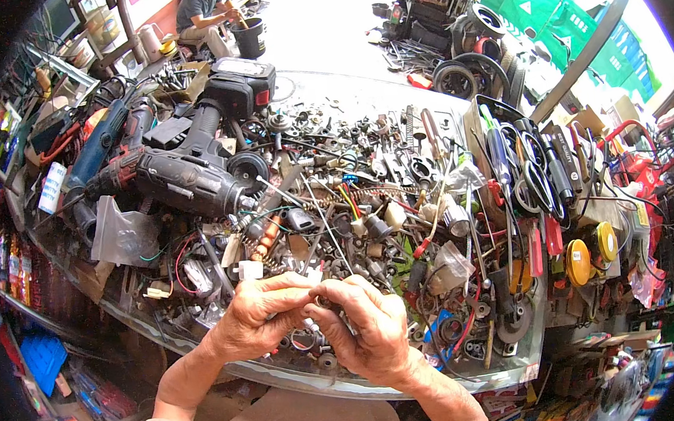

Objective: The person manipulates a small electronic component with wires, twisting and adjusting the connections by hand. The task involves handling the component repeatedly to ensure the wires are properly secured or aligned.

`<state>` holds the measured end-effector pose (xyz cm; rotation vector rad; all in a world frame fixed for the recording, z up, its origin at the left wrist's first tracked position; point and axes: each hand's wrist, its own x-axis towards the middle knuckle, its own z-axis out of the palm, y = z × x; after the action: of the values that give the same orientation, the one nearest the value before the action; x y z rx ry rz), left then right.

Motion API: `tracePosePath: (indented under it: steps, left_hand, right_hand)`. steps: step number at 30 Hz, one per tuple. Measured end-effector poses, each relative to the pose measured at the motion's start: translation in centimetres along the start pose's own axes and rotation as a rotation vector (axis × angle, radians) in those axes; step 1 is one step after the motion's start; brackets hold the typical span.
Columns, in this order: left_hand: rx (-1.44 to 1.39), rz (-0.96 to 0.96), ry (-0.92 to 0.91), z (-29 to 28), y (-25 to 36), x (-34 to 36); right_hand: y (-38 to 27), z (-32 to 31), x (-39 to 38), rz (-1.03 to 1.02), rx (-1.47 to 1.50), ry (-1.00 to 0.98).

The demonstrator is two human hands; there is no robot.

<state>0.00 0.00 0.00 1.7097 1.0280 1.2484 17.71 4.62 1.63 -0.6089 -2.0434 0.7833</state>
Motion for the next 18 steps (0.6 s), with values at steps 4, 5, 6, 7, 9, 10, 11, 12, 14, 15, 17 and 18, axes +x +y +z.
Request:
tracePosePath:
  steps: [4,5,6,7,9,10,11,12,14,15,17,18]
  left_hand:
    - [0.06,-0.004,0.052,-0.04,0.17,0.09]
    - [0.068,0.0,0.063,-0.09,0.15,0.09]
    - [0.088,0.0,0.063,-0.15,0.15,0.11]
    - [0.108,0.001,0.064,-0.21,0.17,0.12]
    - [0.122,0.005,0.07,-0.3,0.28,0.18]
    - [0.117,0.008,0.075,-0.33,0.43,0.24]
    - [0.112,0.01,0.08,-0.34,0.5,0.27]
    - [0.098,0.008,0.09,-0.3,0.46,0.23]
    - [0.071,0.003,0.11,-0.2,0.3,0.11]
    - [0.08,0.01,0.102,-0.21,0.23,0.08]
    - [0.096,0.025,0.087,-0.23,0.11,0.06]
    - [0.092,0.029,0.079,-0.17,0.09,0.09]
  right_hand:
    - [-0.35,-0.21,0.09,0.017,-0.042,-0.003]
    - [-0.39,-0.22,0.06,0.02,-0.056,-0.001]
    - [-0.33,-0.2,0.0,0.018,-0.055,0.01]
    - [-0.18,-0.14,-0.07,0.015,-0.053,0.022]
    - [-0.1,-0.08,-0.15,0.017,-0.053,0.036]
    - [-0.11,-0.06,-0.18,0.021,-0.055,0.038]
    - [-0.11,-0.04,-0.22,0.026,-0.056,0.04]
    - [-0.09,0.09,-0.26,0.027,-0.048,0.062]
    - [-0.04,0.39,-0.34,0.03,-0.031,0.106]
    - [-0.06,0.4,-0.35,0.044,-0.023,0.098]
    - [-0.07,0.39,-0.37,0.071,-0.006,0.083]
    - [0.04,0.41,-0.34,0.058,-0.003,0.086]
